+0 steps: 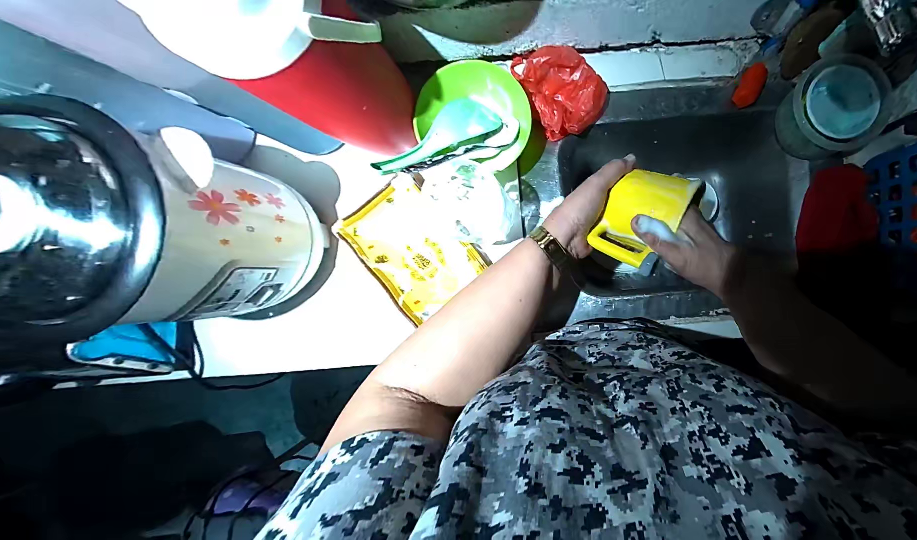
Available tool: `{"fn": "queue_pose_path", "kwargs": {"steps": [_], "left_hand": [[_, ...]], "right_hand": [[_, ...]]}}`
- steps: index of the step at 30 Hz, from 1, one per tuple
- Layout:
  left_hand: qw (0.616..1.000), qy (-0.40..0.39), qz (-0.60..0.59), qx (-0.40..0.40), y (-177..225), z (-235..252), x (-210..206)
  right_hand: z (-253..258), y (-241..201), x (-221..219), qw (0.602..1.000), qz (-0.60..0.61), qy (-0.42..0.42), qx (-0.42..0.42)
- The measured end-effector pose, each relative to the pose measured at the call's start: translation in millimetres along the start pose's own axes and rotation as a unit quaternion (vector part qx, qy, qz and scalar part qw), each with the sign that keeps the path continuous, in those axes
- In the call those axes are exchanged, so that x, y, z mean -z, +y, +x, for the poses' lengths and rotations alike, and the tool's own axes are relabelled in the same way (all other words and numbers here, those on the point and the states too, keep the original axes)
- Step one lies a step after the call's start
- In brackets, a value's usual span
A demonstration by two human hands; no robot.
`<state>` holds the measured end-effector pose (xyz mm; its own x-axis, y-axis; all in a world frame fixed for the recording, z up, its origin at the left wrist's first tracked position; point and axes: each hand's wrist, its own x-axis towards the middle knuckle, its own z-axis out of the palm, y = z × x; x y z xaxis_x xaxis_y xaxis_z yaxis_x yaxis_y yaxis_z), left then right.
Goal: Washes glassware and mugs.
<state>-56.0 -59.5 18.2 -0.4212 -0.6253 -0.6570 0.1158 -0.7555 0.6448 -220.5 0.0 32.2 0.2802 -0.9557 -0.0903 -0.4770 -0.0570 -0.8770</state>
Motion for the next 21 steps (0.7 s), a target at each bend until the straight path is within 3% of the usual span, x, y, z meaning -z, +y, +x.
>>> {"fn": "queue_pose_path", "kwargs": {"steps": [2,4,6,9,10,11,13,14,16,17,19,21], "left_hand": [[0.998,0.007,-0.011,-0.066,-2,-1,-1],[0.982,-0.019,0.026,-0.187,-7,3,1],[0.95,-0.029,0.094,-0.298,-10,9,7],[0.95,-0.038,0.075,-0.3,-15,11,13],[0.964,-0.04,0.035,-0.259,-16,9,13],[0.979,-0.035,-0.011,-0.202,-14,5,12],[0.995,0.001,-0.068,-0.078,-6,-5,9],[0.996,0.012,-0.081,-0.024,-1,-9,9],[0.994,0.021,-0.103,0.036,3,-11,12],[0.993,0.025,-0.111,0.042,3,-12,11],[0.994,0.037,-0.106,0.016,3,-16,5],[0.995,0.033,-0.045,-0.086,-1,-19,-1]], "right_hand": [[8,-13,-4,0.97,0.197,0.085,-0.111],[17,-22,-5,0.887,0.388,0.155,-0.198],[24,-27,-7,0.814,0.49,0.206,-0.233],[24,-34,-12,0.772,0.542,0.209,-0.257],[23,-34,-15,0.787,0.528,0.192,-0.255],[19,-27,-18,0.829,0.487,0.16,-0.224],[3,0,-22,0.957,0.267,0.071,-0.091],[-5,8,-21,0.991,0.125,0.037,-0.009],[-8,9,-18,0.992,-0.024,-0.009,0.122],[-7,8,-17,0.991,-0.037,-0.025,0.128],[-7,3,-14,0.998,0.037,-0.011,0.047],[-6,-6,-14,0.983,0.154,0.071,-0.065]]}}
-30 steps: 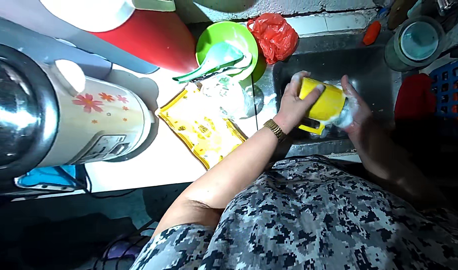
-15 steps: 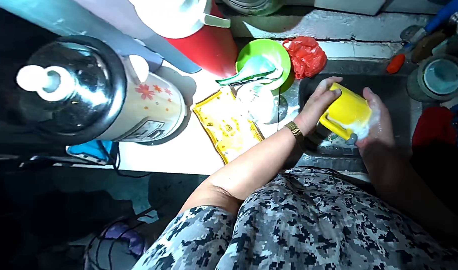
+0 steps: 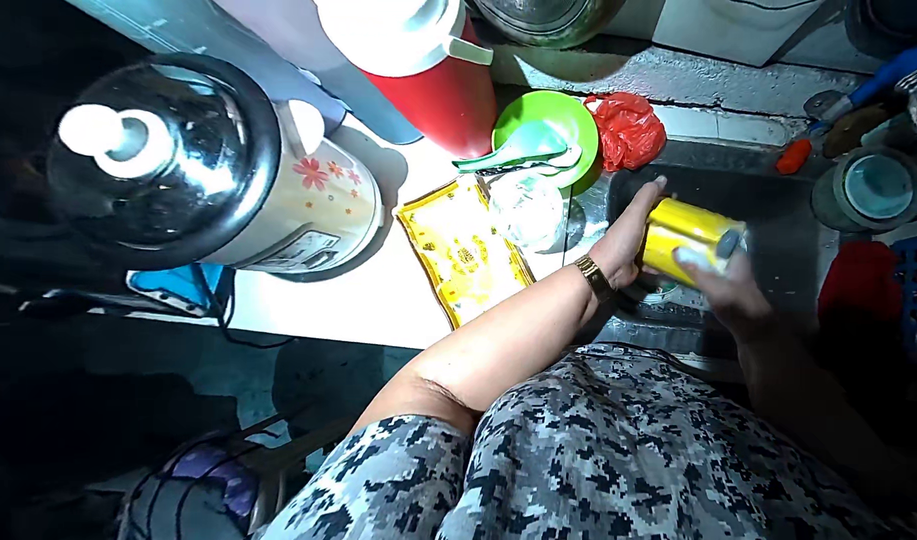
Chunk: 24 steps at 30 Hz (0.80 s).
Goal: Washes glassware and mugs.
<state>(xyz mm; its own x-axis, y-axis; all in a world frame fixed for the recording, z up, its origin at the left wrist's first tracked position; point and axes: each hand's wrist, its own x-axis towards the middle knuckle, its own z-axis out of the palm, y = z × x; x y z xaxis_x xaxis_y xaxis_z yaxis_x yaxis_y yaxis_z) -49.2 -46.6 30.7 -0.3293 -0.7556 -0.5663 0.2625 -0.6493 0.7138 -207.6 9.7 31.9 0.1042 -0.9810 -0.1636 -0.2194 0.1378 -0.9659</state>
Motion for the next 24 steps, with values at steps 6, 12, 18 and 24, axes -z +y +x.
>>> {"fn": "queue_pose_path", "kwargs": {"steps": [6,12,18,24], "left_hand": [[0.949,-0.029,0.176,-0.259,-9,15,3],[0.995,-0.021,0.094,0.011,7,1,3],[0.959,-0.096,0.216,-0.159,6,0,9],[0.864,-0.114,0.316,-0.376,-6,10,23]], "right_hand": [[9,-31,-15,0.928,0.333,0.123,-0.112],[0,20,-6,0.934,-0.305,-0.075,0.168],[-5,-15,-14,0.974,0.205,0.089,-0.046],[13,-38,-8,0.859,0.477,0.127,-0.134]]}}
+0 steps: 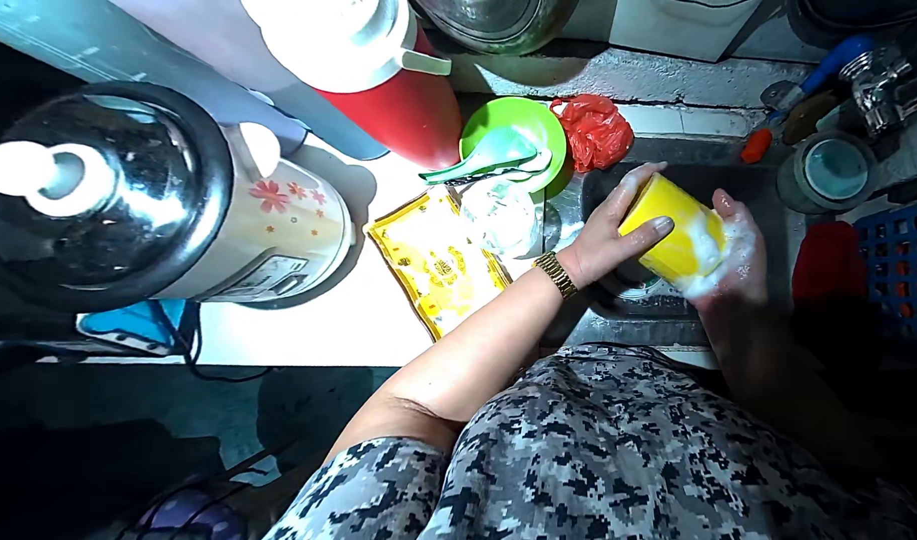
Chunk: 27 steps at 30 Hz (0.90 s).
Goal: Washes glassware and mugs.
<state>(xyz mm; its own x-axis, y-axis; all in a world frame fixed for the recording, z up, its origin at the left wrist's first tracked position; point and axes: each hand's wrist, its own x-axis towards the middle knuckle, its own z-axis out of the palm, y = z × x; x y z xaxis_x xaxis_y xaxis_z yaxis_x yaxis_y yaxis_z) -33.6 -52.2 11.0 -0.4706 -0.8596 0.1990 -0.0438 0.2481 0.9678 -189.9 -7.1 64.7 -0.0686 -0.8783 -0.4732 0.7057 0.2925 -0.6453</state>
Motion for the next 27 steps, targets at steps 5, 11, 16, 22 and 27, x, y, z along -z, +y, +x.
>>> {"fn": "queue_pose_path", "kwargs": {"steps": [5,11,16,22,27], "left_hand": [[0.991,0.054,-0.075,0.094,-3,-7,-10],[0.923,0.016,-0.194,0.332,12,1,-3],[0.952,0.014,-0.156,0.262,21,-1,-4],[0.994,0.027,-0.066,0.084,8,4,-6],[0.967,0.07,-0.185,0.161,0,-1,-20]], "right_hand": [[-8,21,15,0.948,-0.292,-0.023,0.123],[5,33,43,0.733,-0.566,-0.172,0.336],[-6,28,28,0.901,-0.358,-0.081,0.23],[-3,7,11,1.0,-0.004,-0.001,0.007],[-8,10,4,0.996,-0.085,0.034,0.001]]}}
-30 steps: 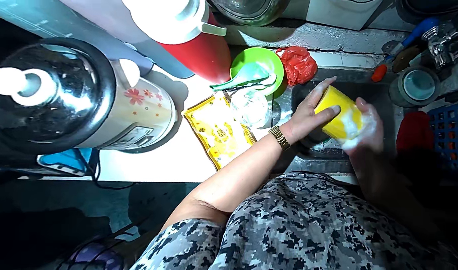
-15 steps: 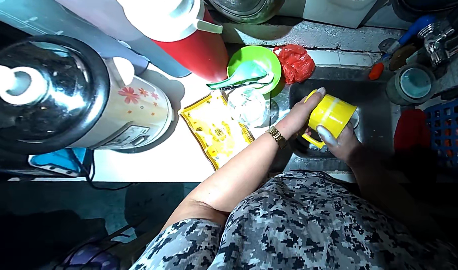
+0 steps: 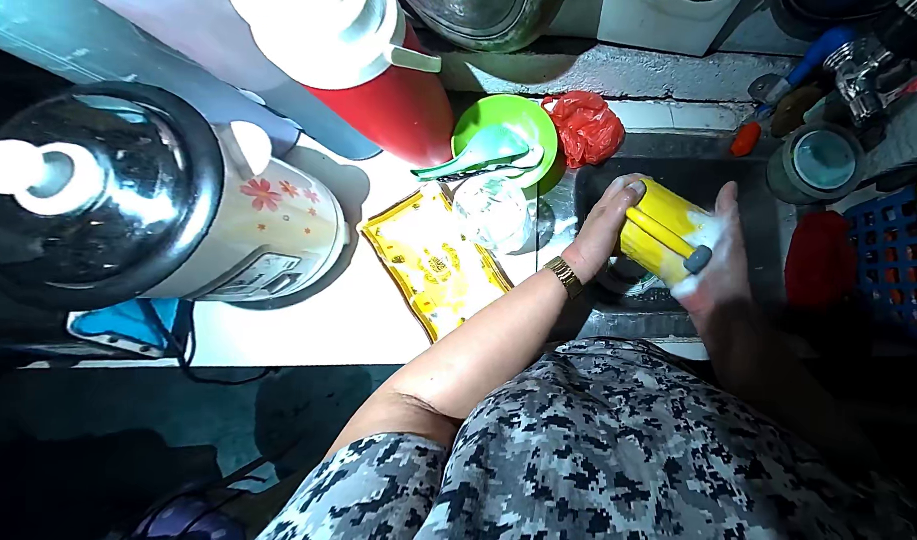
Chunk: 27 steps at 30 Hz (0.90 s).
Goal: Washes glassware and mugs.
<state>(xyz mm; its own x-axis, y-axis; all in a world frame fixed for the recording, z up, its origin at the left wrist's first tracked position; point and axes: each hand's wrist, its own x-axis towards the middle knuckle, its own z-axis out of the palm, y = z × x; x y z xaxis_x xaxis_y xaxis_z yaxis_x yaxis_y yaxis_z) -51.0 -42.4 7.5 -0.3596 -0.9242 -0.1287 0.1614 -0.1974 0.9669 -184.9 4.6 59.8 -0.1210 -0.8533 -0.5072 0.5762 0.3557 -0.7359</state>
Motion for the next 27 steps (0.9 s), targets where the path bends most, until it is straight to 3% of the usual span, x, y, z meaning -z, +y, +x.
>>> {"fn": "queue_pose_path", "kwargs": {"steps": [1,3,5,7,9,11,13,15,18,19,23,27], "left_hand": [[0.996,0.021,-0.048,0.075,7,-3,-5],[0.97,0.04,-0.108,0.215,23,-6,-9],[0.952,0.039,-0.125,0.277,29,-4,-6],[0.95,0.042,-0.106,0.292,31,-4,-2],[0.951,0.042,-0.079,0.295,33,-5,-1],[0.966,0.042,-0.053,0.25,34,-9,-3],[0.993,0.01,0.017,0.119,28,-10,-1],[0.99,-0.01,0.131,-0.043,19,-4,5],[0.917,-0.02,0.272,-0.292,11,-1,10],[0.896,-0.037,0.289,-0.335,11,-1,12],[0.865,-0.09,0.36,-0.337,18,-4,23],[0.866,-0.074,0.387,-0.308,21,-6,22]], "right_hand": [[1,8,8,0.993,-0.086,-0.054,0.06],[7,18,32,0.91,-0.319,-0.163,0.207],[3,13,38,0.8,-0.493,-0.225,0.257],[4,11,37,0.75,-0.562,-0.226,0.267],[4,14,36,0.785,-0.529,-0.184,0.263],[-1,9,32,0.864,-0.431,-0.139,0.22],[6,9,30,0.935,-0.279,-0.115,0.186],[12,7,27,0.97,-0.178,-0.09,0.143],[8,-2,23,0.989,-0.102,-0.09,0.055],[6,-6,22,0.992,-0.081,-0.09,0.029],[15,-18,24,0.996,-0.027,-0.081,-0.028],[7,-15,22,0.999,-0.029,-0.032,0.021]]}}
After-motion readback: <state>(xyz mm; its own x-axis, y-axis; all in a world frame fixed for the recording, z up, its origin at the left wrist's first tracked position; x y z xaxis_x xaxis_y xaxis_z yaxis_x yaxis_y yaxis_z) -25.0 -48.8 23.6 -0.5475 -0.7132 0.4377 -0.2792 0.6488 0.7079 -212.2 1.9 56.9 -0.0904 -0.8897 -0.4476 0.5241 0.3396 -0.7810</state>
